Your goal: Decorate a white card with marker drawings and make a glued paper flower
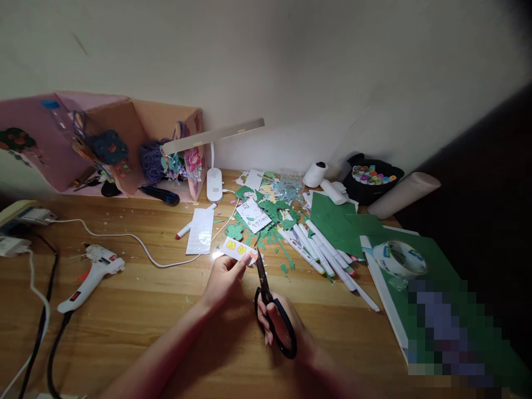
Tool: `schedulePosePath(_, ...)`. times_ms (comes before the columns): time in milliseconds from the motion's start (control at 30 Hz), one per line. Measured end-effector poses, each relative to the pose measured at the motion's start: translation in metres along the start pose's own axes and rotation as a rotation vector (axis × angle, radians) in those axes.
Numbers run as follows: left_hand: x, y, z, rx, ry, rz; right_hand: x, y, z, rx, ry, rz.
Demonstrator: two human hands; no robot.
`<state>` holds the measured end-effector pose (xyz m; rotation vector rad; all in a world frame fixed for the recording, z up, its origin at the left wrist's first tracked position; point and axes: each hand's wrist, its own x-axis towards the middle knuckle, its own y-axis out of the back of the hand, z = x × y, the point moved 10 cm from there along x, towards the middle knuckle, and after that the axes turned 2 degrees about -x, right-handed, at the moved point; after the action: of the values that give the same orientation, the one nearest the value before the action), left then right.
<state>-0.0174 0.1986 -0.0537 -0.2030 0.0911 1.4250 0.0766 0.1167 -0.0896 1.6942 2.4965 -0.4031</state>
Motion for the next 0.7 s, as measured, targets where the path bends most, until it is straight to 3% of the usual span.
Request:
schedulePosePath(233,-0.001,0.004,0.018,0.049,-0.070,0.026,-0.001,-0.003,-0.004,0.023,-0.009,-0.029)
schedulePosePath(700,0.000,0.011,0.031,0.106,-0.194,0.023,-0.002,-0.004,-0.005,-0.025,-0.003,-0.064)
